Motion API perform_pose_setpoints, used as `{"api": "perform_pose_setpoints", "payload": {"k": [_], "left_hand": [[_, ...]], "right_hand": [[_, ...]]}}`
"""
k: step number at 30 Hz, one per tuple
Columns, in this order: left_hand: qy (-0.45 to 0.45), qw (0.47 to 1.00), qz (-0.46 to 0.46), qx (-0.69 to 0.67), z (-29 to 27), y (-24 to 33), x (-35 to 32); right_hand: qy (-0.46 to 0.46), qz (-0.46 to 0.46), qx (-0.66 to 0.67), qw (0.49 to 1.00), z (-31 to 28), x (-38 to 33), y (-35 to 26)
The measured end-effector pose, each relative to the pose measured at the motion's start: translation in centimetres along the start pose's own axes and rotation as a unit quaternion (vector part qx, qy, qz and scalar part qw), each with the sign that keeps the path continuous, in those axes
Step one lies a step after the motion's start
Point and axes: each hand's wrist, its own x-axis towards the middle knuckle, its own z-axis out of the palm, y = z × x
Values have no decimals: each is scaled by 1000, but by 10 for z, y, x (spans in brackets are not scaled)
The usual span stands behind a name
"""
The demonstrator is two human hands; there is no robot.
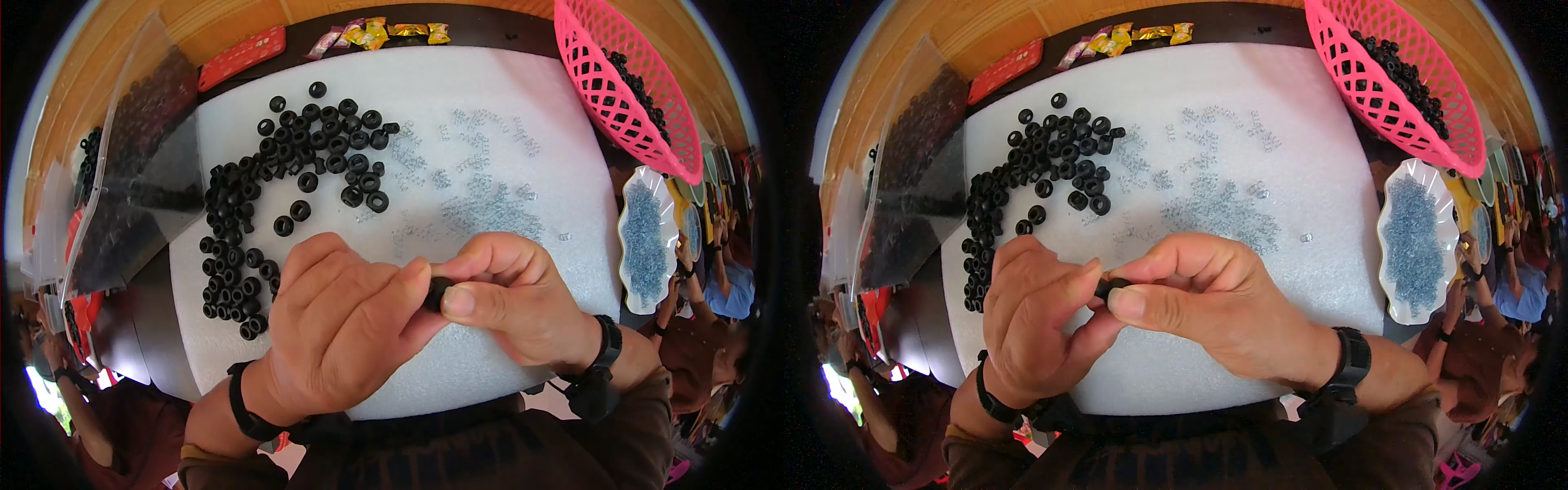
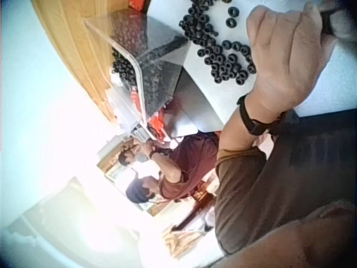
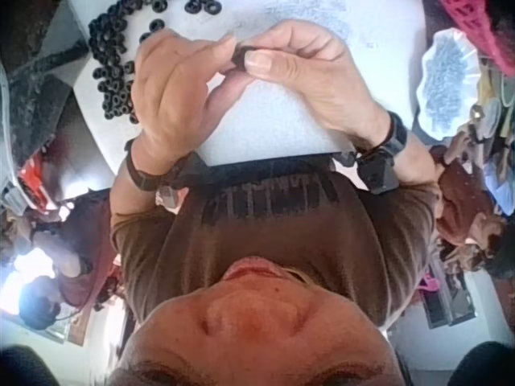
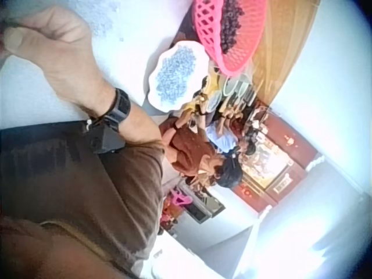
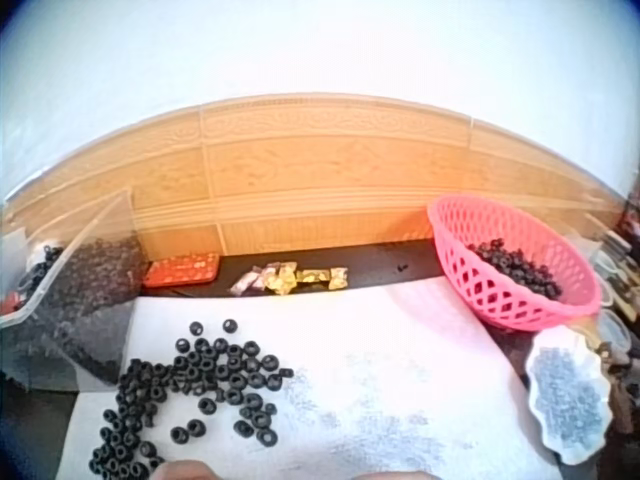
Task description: Assembling small rubber components by inserting white plastic pieces into black rings.
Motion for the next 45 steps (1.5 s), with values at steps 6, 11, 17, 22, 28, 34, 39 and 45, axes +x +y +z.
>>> {"api": "perform_pose_setpoints", "payload": {"k": [6,11,17,22,28,34,39,45], "left_hand": [[10,997,-28,-74,2,-6,3],[13,999,-16,-28,0,0,2],[18,999,-14,-23,4,0,1],[-15,1000,-23,-10,3,1,-2],[34,999,14,32,7,-1,0],[15,999,-13,48,-1,5,0],[8,997,-17,73,-3,7,2],[-32,996,-38,75,-10,10,0]], "right_hand": [[14,32,20,999,1,0,-2],[24,31,61,997,4,-2,1],[33,32,66,997,3,-4,2],[41,31,47,998,2,-5,4],[37,14,41,998,6,-3,1],[7,32,49,998,7,-4,-1],[2,60,31,998,7,-2,-9],[-4,35,-88,995,16,-4,-14]]}}
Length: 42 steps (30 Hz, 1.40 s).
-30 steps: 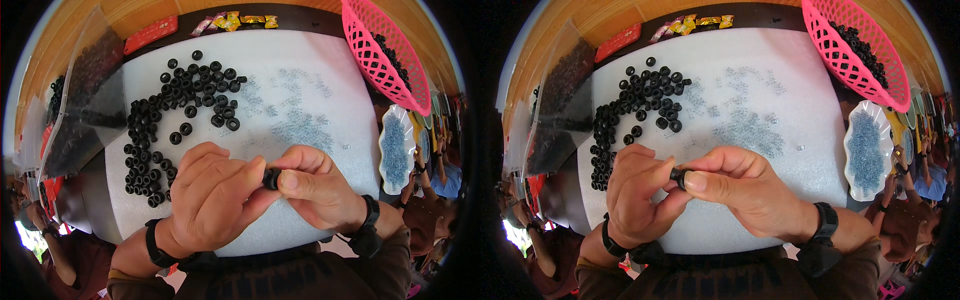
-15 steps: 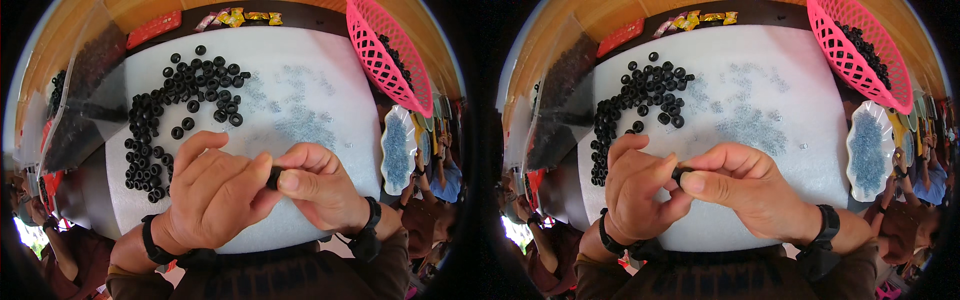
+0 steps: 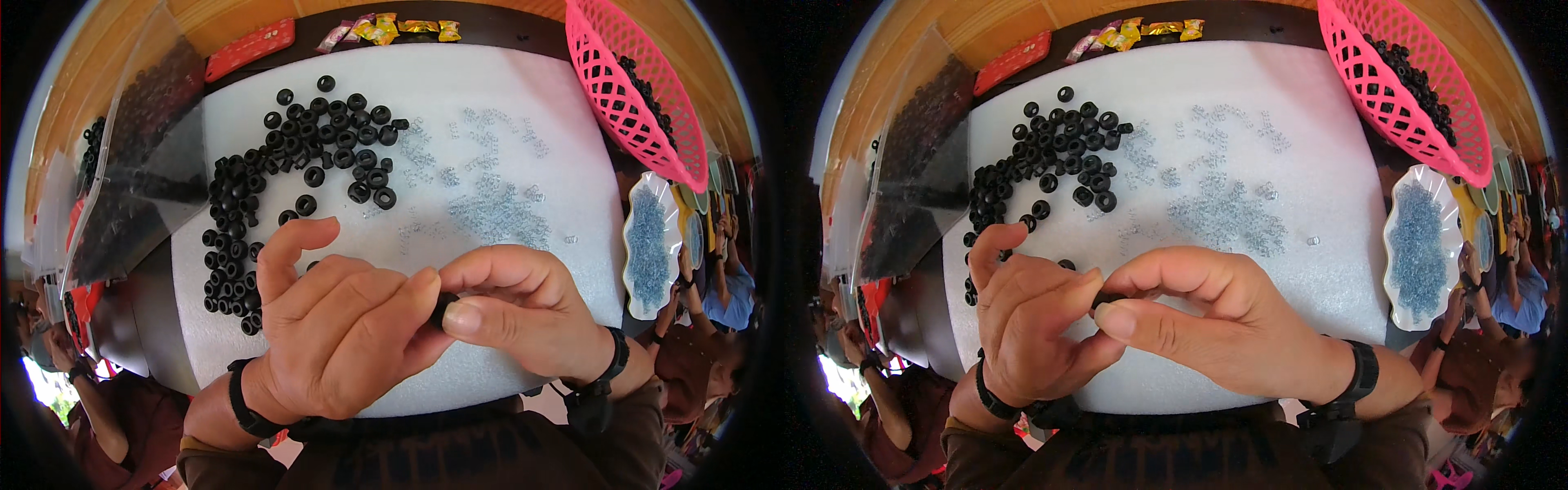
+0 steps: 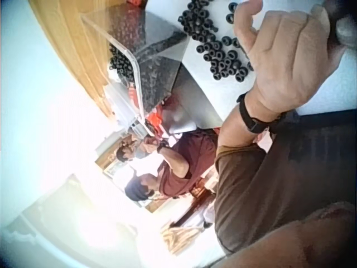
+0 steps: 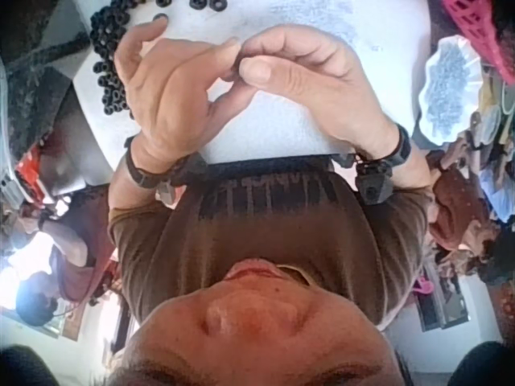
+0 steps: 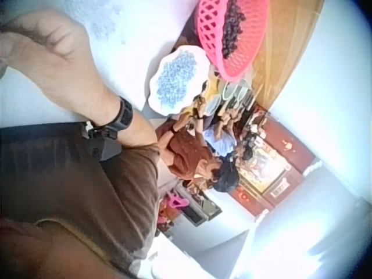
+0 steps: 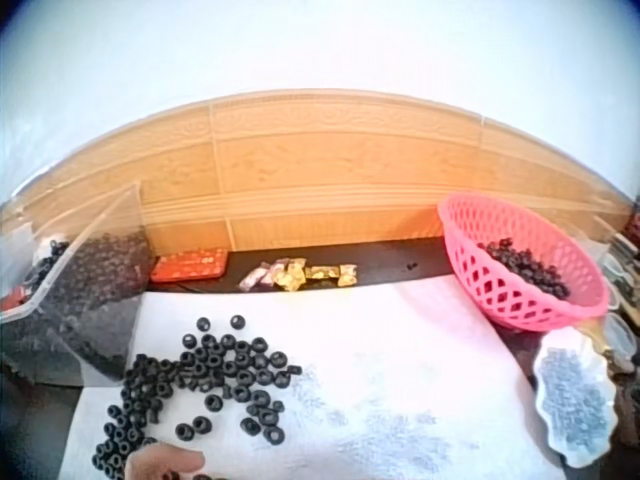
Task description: Assembling small rubber components by inserting white plastic pieces into black rings.
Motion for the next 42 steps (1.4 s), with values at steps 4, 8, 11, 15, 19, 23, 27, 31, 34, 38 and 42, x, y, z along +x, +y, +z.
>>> {"api": "perform_pose_setpoints", "payload": {"k": [4,8,11,15,19,23,27,31,34,38,42], "left_hand": [[-9,1000,3,-6,2,1,1],[2,1000,3,10,4,3,2],[16,999,5,42,7,2,3],[-37,995,16,88,1,6,7],[-118,985,29,122,-6,5,4],[-109,987,38,108,-4,0,0],[-89,992,38,80,-4,-3,-1],[-141,988,27,64,-6,-3,1],[-150,987,19,61,-3,-2,1],[-148,987,27,55,-1,-2,-2],[-147,985,36,81,3,-1,-6]], "right_hand": [[3,-7,-50,999,-2,1,1],[-2,-33,-81,996,-5,1,2],[1,-21,-69,997,-5,1,2],[28,-24,-69,997,-1,0,4],[21,-5,-99,995,-3,0,3],[33,34,-60,997,0,1,0],[46,45,-70,995,2,0,-4],[-16,21,-153,988,-1,1,-5],[-17,13,-170,985,-1,0,-5],[0,20,-173,985,-2,-3,-3],[7,13,-163,986,-1,-3,-2]]}}
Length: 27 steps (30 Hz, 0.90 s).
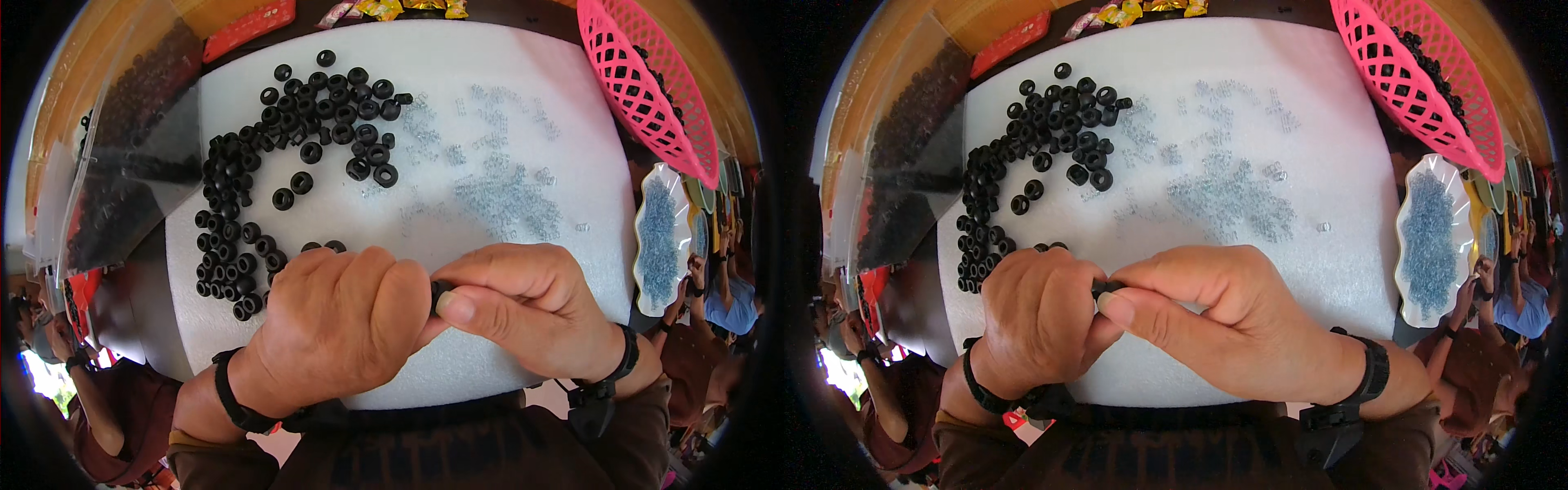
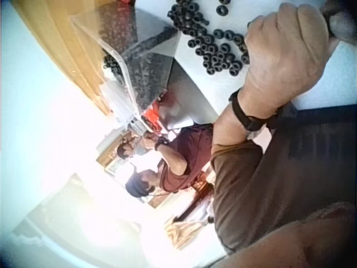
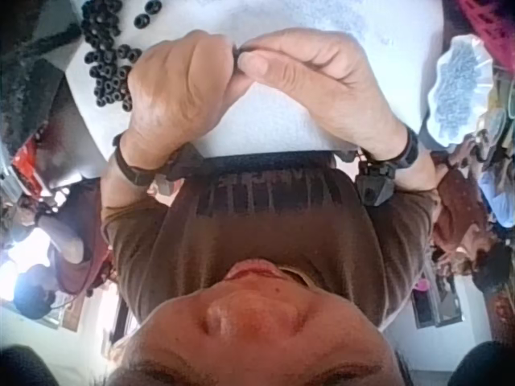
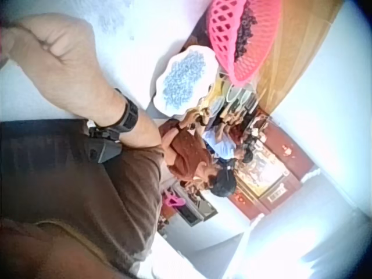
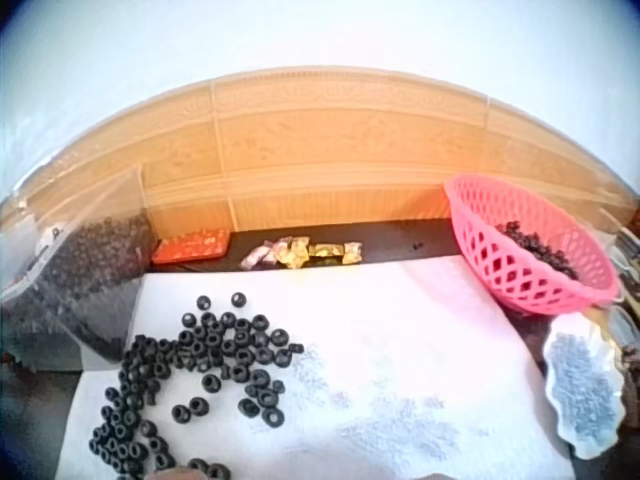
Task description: Assembling small rubber components by inserting white plastic pieces into black rings.
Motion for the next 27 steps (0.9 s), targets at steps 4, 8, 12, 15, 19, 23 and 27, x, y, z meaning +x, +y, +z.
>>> {"api": "perform_pose_setpoints", "payload": {"k": [4,8,12,15,19,23,27], "left_hand": [[-1,1000,-3,15,4,4,-4],[15,1000,0,23,3,5,-3],[22,1000,5,8,-5,1,3],[44,999,16,20,-12,0,3],[57,997,31,35,-16,2,2],[55,997,30,42,-18,4,0],[30,998,36,49,-17,4,1]], "right_hand": [[6,-16,-52,999,0,-1,-2],[6,-26,-73,997,0,0,-4],[-12,-39,-101,994,-2,2,-8],[-14,-85,-138,987,-1,3,-8],[-8,-234,-290,928,-3,3,-3],[-5,-247,-297,923,-3,2,-5],[8,-253,-312,916,0,2,-4]]}}
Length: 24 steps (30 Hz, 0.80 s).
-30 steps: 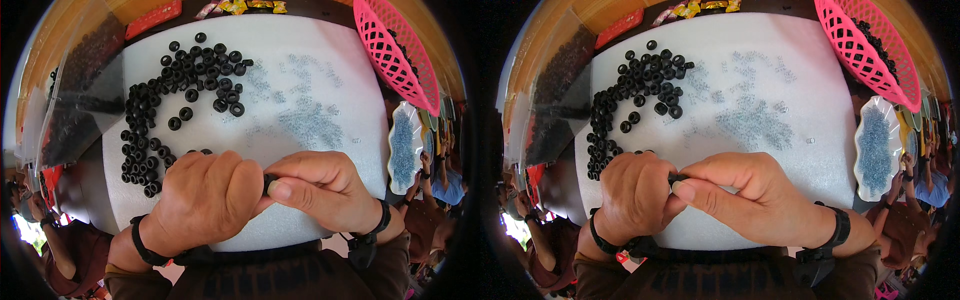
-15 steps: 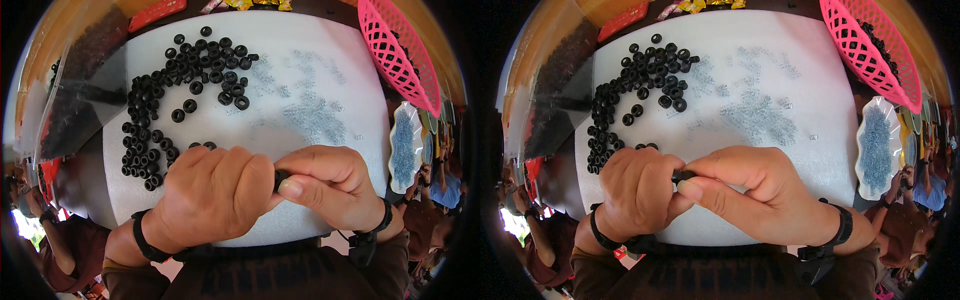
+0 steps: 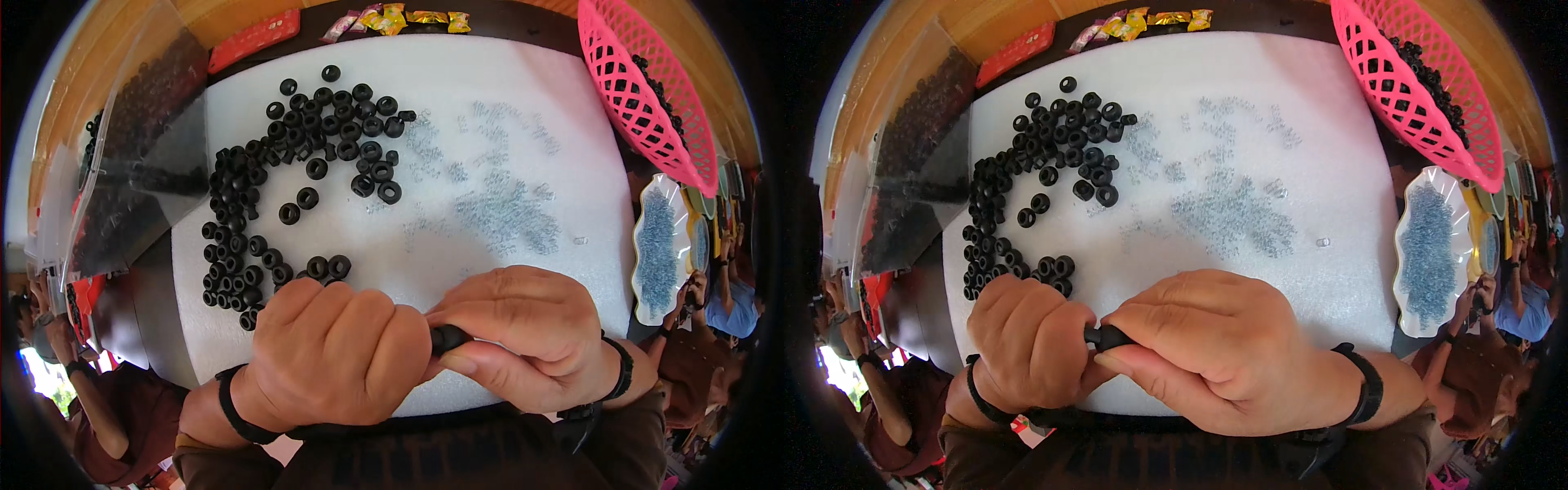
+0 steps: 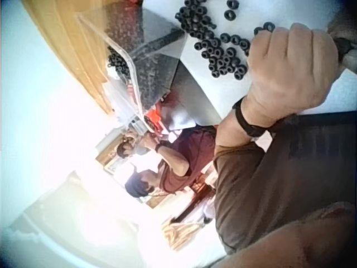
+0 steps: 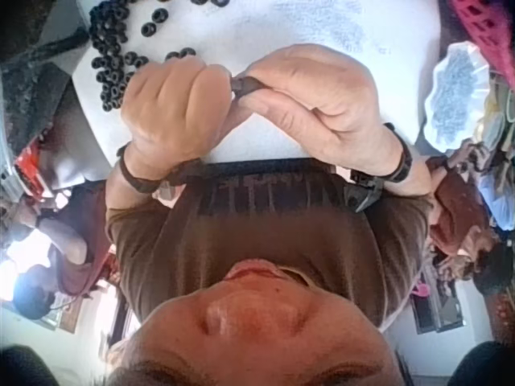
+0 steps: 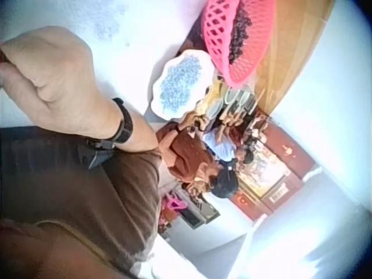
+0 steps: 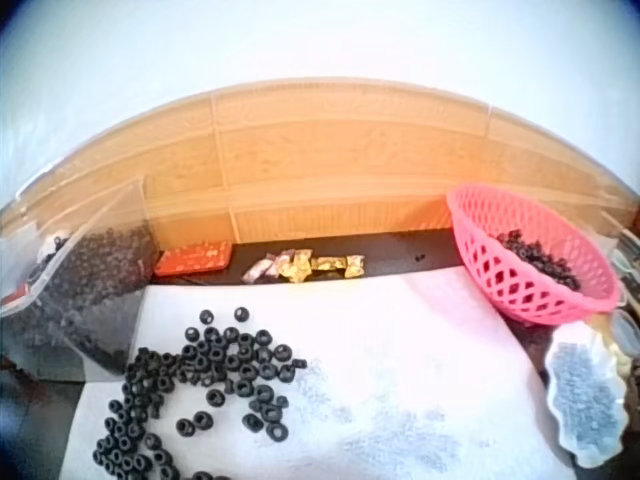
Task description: Assembling small rubber components by inserting white plastic pieces into black rings.
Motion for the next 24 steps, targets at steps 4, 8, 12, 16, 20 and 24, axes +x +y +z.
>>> {"api": "perform_pose_setpoints", "payload": {"k": [4,8,12,16,20,24], "left_hand": [[8,1000,2,-5,6,0,-2],[11,999,-1,-50,11,0,-4],[2,998,-6,-62,14,4,-7],[13,997,-13,-70,22,9,-12],[55,997,-17,-57,29,7,-7],[70,991,-48,-108,20,0,-2]], "right_hand": [[-1,35,44,998,2,-2,2],[-16,86,94,992,3,-5,2],[-19,103,92,990,4,-8,2],[-20,170,136,976,6,-9,-3],[-38,159,137,977,1,-3,-1],[-7,169,141,976,2,-7,-3]]}}
